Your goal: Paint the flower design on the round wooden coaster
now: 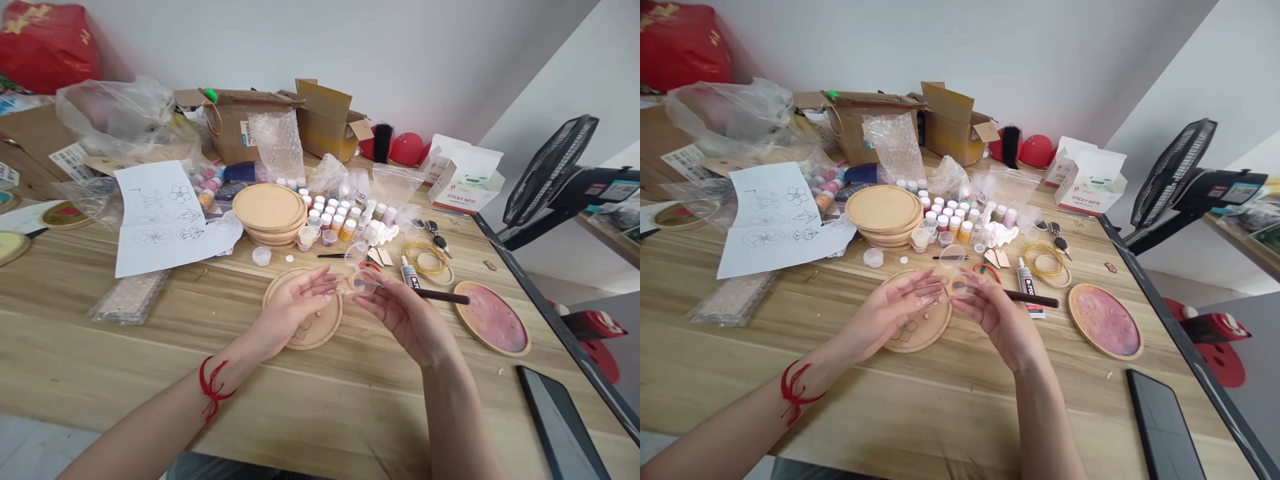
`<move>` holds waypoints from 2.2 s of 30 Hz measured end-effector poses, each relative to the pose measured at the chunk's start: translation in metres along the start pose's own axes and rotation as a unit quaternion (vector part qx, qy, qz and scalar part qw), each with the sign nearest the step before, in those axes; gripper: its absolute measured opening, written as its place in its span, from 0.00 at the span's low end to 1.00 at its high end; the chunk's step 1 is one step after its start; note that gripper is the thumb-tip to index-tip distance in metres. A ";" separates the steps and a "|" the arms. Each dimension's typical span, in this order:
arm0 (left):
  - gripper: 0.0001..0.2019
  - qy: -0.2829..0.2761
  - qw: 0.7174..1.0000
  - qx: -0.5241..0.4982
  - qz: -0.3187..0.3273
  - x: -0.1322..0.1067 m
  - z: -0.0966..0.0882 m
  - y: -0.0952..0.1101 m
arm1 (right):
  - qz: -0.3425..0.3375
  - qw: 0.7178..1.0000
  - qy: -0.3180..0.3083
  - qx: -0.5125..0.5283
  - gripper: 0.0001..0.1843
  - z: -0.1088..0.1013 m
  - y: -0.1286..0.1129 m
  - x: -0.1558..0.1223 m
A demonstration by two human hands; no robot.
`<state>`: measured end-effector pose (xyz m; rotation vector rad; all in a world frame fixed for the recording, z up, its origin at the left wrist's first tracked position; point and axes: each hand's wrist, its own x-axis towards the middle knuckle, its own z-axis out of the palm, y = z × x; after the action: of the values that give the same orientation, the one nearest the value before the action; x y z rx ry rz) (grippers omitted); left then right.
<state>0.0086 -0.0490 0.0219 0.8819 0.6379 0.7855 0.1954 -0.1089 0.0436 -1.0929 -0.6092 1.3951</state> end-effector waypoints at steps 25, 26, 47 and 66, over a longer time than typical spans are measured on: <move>0.15 0.021 0.999 -0.038 0.004 -0.005 -0.002 0.012 | 0.037 0.999 -0.002 -0.027 0.16 -0.007 0.006 0.012; 0.15 0.024 0.999 -0.039 0.002 -0.005 -0.001 0.013 | 0.043 0.999 -0.008 -0.029 0.17 -0.007 0.006 0.012; 0.14 0.027 0.999 -0.026 -0.009 -0.003 -0.002 0.016 | 0.053 0.998 0.028 0.027 0.16 0.006 0.013 0.014; 0.16 0.071 0.997 0.012 -0.008 0.002 -0.006 0.010 | 0.038 0.997 -0.003 0.062 0.15 -0.001 0.019 0.018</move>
<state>0.0017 -0.0408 0.0275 0.8480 0.7798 0.8327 0.1905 -0.0947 0.0222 -1.0220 -0.4837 1.4814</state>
